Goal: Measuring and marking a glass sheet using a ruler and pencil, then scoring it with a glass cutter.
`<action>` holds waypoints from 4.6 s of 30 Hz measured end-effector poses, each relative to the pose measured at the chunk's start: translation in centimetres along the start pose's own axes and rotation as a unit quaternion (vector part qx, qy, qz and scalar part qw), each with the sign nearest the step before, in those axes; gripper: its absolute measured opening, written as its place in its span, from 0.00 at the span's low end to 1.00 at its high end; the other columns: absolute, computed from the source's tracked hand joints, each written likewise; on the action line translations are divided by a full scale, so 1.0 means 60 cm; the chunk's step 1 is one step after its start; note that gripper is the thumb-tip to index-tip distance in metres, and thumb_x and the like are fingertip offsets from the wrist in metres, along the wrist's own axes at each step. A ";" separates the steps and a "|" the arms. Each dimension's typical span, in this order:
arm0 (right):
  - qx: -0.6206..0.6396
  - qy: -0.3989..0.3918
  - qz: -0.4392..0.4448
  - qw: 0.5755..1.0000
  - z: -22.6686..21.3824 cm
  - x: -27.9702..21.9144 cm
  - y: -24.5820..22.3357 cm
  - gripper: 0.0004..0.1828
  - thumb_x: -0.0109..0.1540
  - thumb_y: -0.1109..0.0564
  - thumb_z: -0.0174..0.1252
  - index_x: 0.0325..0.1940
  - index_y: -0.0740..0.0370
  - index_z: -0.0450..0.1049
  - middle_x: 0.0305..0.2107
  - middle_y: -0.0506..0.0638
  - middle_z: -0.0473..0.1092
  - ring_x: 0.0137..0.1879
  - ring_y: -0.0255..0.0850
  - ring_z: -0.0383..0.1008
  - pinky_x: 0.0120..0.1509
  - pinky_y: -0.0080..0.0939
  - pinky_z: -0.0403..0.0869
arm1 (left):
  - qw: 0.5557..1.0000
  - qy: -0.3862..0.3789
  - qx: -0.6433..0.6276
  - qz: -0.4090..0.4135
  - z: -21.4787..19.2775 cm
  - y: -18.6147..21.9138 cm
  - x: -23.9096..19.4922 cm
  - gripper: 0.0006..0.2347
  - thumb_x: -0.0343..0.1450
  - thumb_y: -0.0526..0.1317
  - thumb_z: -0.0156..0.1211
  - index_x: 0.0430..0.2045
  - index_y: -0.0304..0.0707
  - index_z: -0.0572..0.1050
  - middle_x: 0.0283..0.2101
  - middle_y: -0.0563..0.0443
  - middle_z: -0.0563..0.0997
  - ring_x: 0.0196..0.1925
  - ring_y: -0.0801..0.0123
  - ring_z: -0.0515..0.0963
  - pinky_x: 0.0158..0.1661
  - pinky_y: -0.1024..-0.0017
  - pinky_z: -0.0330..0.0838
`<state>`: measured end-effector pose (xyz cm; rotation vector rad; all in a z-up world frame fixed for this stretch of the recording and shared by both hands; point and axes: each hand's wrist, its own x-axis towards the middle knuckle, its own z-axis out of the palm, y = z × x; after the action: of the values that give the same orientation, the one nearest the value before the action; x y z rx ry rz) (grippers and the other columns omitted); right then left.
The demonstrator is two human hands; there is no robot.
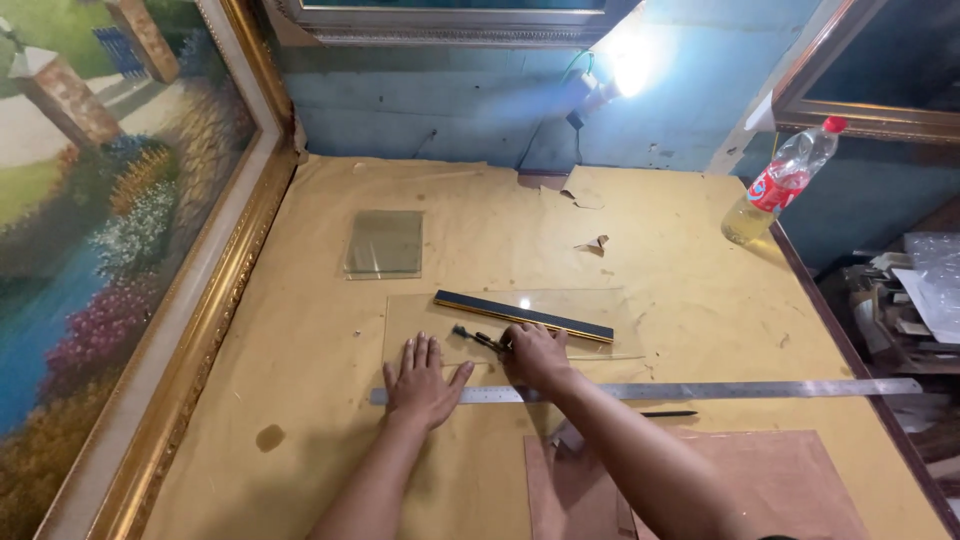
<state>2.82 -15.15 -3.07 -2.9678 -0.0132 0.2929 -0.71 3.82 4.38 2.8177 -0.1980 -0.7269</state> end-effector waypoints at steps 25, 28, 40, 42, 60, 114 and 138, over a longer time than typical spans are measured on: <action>-0.202 0.069 -0.067 0.975 -0.004 0.002 0.227 0.13 0.58 0.55 0.34 0.44 0.55 0.59 0.38 0.50 0.58 0.46 0.45 0.62 0.42 0.46 0.68 | 0.999 -0.031 0.012 0.002 -0.004 -0.001 0.004 0.33 0.66 0.64 0.15 0.60 0.42 0.39 0.66 0.51 0.36 0.68 0.63 0.33 0.60 0.47 0.33; -0.209 0.087 -0.009 0.974 0.025 -0.007 0.339 0.14 0.57 0.54 0.35 0.44 0.55 0.59 0.37 0.50 0.59 0.45 0.45 0.63 0.42 0.47 0.69 | 1.000 -0.025 0.001 -0.002 -0.001 0.000 0.006 0.33 0.66 0.64 0.16 0.60 0.41 0.39 0.66 0.50 0.36 0.68 0.63 0.33 0.60 0.47 0.33; -0.199 0.141 0.068 0.968 -0.016 -0.055 0.410 0.12 0.58 0.49 0.39 0.44 0.46 0.62 0.48 0.43 0.60 0.47 0.44 0.64 0.36 0.48 0.66 | 0.998 -0.008 -0.062 -0.030 0.020 0.001 0.030 0.34 0.62 0.65 0.26 0.60 0.48 0.37 0.66 0.60 0.31 0.68 0.71 0.29 0.62 0.55 0.25; -0.167 0.129 0.060 0.976 -0.042 -0.066 0.386 0.20 0.50 0.43 0.54 0.44 0.47 0.63 0.50 0.43 0.59 0.50 0.45 0.61 0.39 0.48 0.65 | 0.997 0.031 -0.067 -0.029 0.024 0.001 0.032 0.33 0.63 0.64 0.26 0.59 0.47 0.42 0.66 0.57 0.36 0.68 0.69 0.33 0.61 0.54 0.27; 0.017 0.237 -0.067 0.969 -0.057 -0.125 0.290 0.10 0.52 0.46 0.58 0.34 0.48 0.73 0.33 0.45 0.67 0.41 0.43 0.66 0.37 0.46 0.67 | 0.958 0.241 -0.050 0.149 0.138 0.014 0.024 0.22 0.64 0.54 0.47 0.48 0.45 0.64 0.56 0.52 0.62 0.62 0.57 0.53 0.58 0.50 0.40; -0.003 0.107 -0.043 0.993 -0.057 -0.082 0.425 0.21 0.44 0.49 0.60 0.42 0.41 0.73 0.37 0.42 0.72 0.46 0.42 0.72 0.50 0.40 0.73 | 0.955 0.292 -0.041 -0.020 0.106 -0.056 0.083 0.16 0.62 0.52 0.54 0.43 0.59 0.67 0.50 0.60 0.66 0.58 0.65 0.59 0.54 0.44 0.50; -0.004 0.173 -0.182 0.968 -0.048 -0.185 0.345 0.11 0.45 0.42 0.59 0.30 0.38 0.72 0.30 0.37 0.67 0.39 0.39 0.68 0.38 0.40 0.68 | 0.784 0.595 -0.042 -0.174 0.148 -0.080 0.150 0.27 0.46 0.54 0.67 0.27 0.37 0.62 0.38 0.43 0.64 0.47 0.48 0.64 0.49 0.44 0.49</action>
<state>-7.65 -36.30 -1.42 -2.9008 -0.5078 -0.2710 3.08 5.15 -8.51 2.6404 0.5577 1.0325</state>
